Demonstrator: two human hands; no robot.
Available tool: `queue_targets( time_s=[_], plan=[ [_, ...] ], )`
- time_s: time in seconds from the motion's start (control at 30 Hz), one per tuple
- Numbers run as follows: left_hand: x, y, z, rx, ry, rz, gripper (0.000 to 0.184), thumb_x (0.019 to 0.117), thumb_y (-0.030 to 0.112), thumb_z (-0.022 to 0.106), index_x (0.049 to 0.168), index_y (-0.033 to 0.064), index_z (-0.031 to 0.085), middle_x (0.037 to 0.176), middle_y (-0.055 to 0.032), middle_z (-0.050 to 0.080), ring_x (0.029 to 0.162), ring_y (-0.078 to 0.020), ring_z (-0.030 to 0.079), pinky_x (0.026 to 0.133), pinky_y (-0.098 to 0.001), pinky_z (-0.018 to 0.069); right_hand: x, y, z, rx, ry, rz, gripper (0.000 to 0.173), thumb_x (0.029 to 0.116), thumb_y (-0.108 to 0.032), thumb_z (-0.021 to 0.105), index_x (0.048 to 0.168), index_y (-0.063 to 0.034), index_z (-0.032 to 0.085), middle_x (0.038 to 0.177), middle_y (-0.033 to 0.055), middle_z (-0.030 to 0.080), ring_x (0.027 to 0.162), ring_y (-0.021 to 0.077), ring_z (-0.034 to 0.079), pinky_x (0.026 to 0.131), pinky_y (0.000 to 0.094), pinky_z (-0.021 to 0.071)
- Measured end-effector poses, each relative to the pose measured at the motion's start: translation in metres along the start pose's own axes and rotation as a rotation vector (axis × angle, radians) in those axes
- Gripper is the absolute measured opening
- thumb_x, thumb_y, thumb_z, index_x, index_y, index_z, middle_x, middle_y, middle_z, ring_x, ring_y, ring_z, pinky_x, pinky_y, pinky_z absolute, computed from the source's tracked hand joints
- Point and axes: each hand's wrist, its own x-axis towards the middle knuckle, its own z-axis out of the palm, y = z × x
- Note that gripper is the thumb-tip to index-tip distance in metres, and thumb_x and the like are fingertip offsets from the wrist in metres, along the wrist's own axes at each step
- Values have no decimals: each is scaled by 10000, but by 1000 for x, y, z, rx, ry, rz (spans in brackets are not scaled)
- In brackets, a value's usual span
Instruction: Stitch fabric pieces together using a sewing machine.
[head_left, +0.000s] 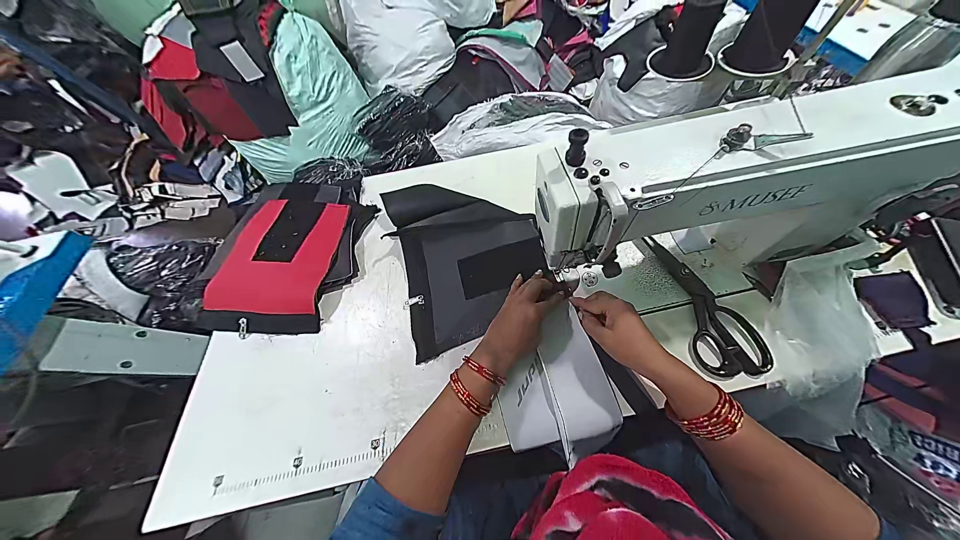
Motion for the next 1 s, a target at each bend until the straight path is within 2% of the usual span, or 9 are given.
queue_targets(
  time_s=[0.13, 0.27, 0.4, 0.5, 0.73, 0.93, 1.0],
  plan=[
    [-1, -2, 2, 10, 8, 9, 466, 832, -160, 563, 1200, 48, 760, 1294, -229, 668, 1374, -420, 525, 1184, -653, 313, 1, -5, 1, -105, -57, -26, 370, 994, -4, 478, 1312, 51, 660, 1148, 240, 659, 1024, 263, 628, 925, 331, 497],
    [-1, -2, 2, -23, 43, 16, 432, 848, -153, 559, 1170, 42, 770, 1273, -212, 690, 1378, -422, 525, 1180, -663, 311, 3, -16, -1, -191, -150, 22, 396, 1011, 16, 436, 1360, 61, 617, 1212, 254, 625, 1098, 300, 605, 985, 357, 478],
    [-1, -2, 2, -51, 40, -12, 390, 886, -143, 527, 1135, 27, 775, 1267, -199, 699, 1377, -405, 531, 1198, -644, 296, 2, -19, 3, -273, -168, 16, 397, 1018, 10, 425, 1366, 71, 606, 1209, 270, 603, 1094, 341, 607, 979, 394, 491],
    [-1, -2, 2, -46, 34, -15, 389, 879, -149, 532, 1129, 23, 774, 1263, -200, 701, 1378, -414, 528, 1190, -658, 297, 2, -17, 5, -285, -163, 7, 396, 1012, 13, 434, 1363, 75, 606, 1202, 269, 601, 1076, 338, 613, 961, 386, 501],
    [4, -10, 1, -21, 41, 18, 400, 856, -161, 541, 1125, 20, 775, 1240, -201, 709, 1354, -420, 549, 1167, -682, 312, 9, -25, 3, -298, -205, 46, 398, 1029, -2, 426, 1387, 75, 581, 1261, 273, 588, 1138, 340, 605, 1002, 391, 486],
    [14, -17, -6, -22, 34, 9, 402, 838, -179, 546, 1101, 16, 779, 1244, -181, 712, 1357, -388, 553, 1189, -636, 316, 24, -28, 3, -315, -235, 67, 401, 1031, -1, 422, 1394, 76, 575, 1356, 282, 583, 1270, 363, 571, 1089, 433, 448],
    [17, -19, -6, -4, 43, 9, 400, 838, -179, 553, 1098, 21, 782, 1246, -179, 714, 1350, -390, 561, 1185, -629, 330, 30, -29, 3, -323, -240, 82, 397, 1031, 1, 423, 1388, 72, 581, 1361, 276, 580, 1274, 362, 569, 1093, 441, 444]
  ],
)
